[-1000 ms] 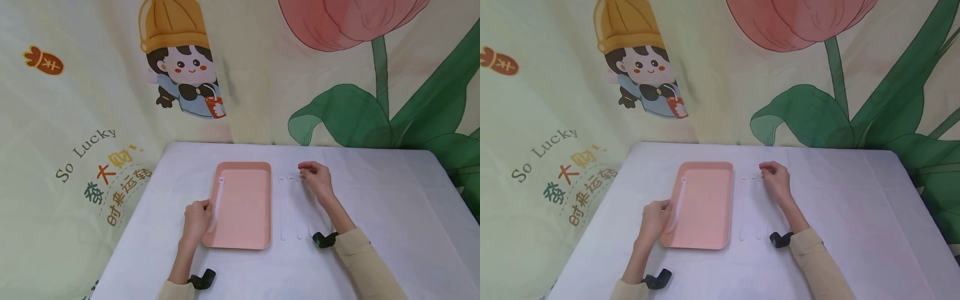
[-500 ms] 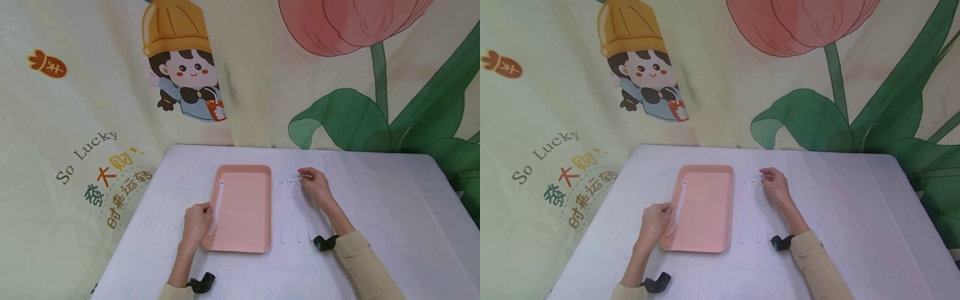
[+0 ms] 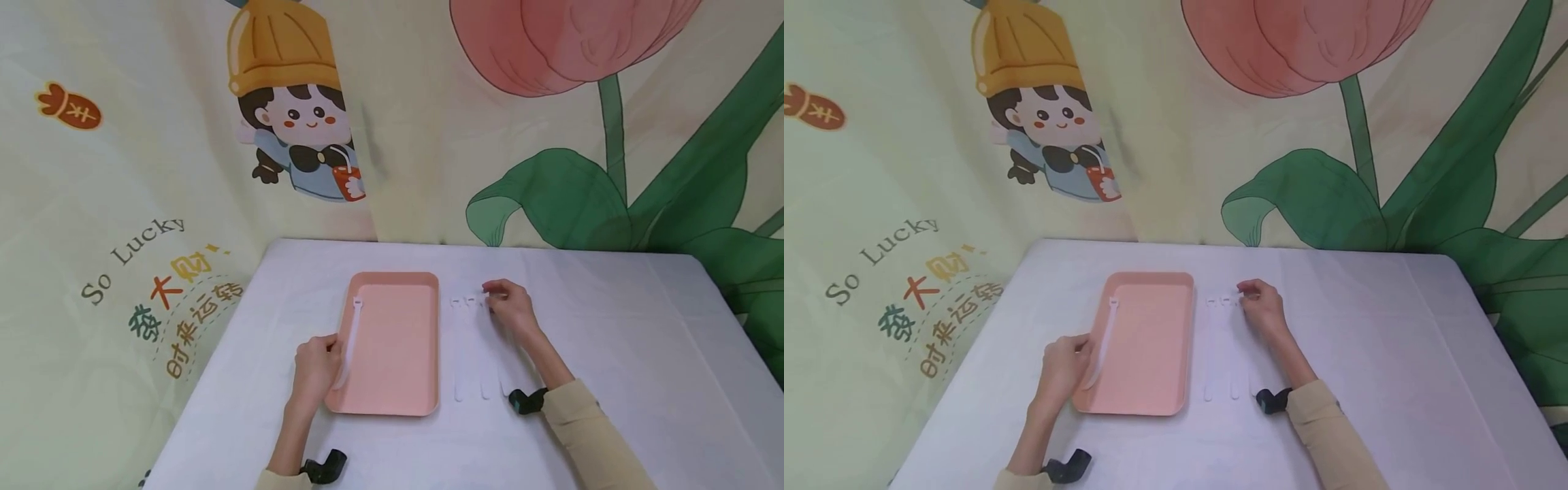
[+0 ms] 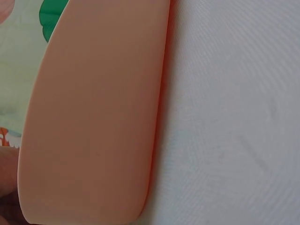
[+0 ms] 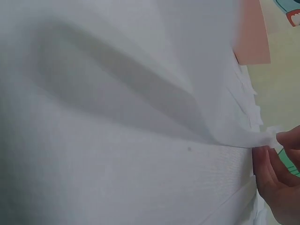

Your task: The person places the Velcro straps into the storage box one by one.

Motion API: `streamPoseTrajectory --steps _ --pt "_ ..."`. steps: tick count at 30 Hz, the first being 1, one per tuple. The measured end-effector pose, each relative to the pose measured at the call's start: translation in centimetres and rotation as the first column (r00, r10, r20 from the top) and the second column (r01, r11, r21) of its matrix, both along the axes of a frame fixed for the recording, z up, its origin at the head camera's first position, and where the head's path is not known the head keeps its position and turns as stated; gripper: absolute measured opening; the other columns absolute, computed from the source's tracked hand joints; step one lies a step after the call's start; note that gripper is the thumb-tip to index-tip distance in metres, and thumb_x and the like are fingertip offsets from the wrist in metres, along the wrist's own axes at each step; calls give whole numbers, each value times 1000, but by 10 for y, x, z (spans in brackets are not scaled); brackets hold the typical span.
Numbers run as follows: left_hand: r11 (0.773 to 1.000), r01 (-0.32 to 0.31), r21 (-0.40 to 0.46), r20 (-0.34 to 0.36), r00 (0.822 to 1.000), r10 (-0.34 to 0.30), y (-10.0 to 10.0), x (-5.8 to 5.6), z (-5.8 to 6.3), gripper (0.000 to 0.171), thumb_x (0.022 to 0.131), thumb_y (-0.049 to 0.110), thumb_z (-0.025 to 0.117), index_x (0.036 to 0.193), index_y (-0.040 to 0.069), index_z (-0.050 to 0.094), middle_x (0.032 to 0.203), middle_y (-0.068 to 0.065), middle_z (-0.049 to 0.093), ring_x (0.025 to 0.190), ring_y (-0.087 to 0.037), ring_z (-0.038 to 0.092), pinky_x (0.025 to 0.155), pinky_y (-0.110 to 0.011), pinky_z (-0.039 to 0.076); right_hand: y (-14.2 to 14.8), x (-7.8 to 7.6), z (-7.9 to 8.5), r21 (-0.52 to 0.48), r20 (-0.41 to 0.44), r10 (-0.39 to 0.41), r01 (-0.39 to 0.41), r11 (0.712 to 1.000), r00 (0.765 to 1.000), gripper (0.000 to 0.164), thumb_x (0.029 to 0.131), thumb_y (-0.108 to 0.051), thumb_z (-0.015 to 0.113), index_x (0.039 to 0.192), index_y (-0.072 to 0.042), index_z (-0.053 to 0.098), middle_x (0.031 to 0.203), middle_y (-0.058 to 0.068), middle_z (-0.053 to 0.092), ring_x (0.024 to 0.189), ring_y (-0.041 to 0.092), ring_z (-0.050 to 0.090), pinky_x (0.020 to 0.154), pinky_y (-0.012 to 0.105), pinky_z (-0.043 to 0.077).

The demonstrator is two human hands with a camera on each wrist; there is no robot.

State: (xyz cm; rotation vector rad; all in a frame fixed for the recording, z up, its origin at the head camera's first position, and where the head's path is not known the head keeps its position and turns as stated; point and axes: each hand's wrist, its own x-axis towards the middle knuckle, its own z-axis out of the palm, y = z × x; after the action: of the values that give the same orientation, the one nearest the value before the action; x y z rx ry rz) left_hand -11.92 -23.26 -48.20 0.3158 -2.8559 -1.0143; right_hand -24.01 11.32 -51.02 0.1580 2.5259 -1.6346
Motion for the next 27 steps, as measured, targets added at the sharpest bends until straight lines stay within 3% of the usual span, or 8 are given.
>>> streamPoseTrajectory --steps 9,18,27 --pt "1000 -3 -14 -17 1000 3 -2 2 -2 25 98 1 61 117 -12 72 95 -26 75 57 -14 55 49 -24 42 -2 4 -1 5 -21 1 -1 1000 1000 28 97 -2 59 123 -1 69 120 18 67 97 25 62 78 27 55" --pt "1000 6 -16 -21 1000 -7 0 0 -2 25 98 1 62 117 -12 71 105 -30 73 57 -15 57 49 -24 43 1 7 2 -6 7 -21 21 1000 1000 24 99 -6 61 122 -4 70 111 16 69 86 22 63 73 25 53" --pt "1000 4 -24 -18 1000 -4 0 -1 -1 25 98 1 62 117 -12 72 104 -30 74 58 -15 58 50 -25 44 4 8 9 -47 24 -36 37 998 999 25 101 -8 62 125 -3 68 109 17 68 81 21 64 71 25 55"
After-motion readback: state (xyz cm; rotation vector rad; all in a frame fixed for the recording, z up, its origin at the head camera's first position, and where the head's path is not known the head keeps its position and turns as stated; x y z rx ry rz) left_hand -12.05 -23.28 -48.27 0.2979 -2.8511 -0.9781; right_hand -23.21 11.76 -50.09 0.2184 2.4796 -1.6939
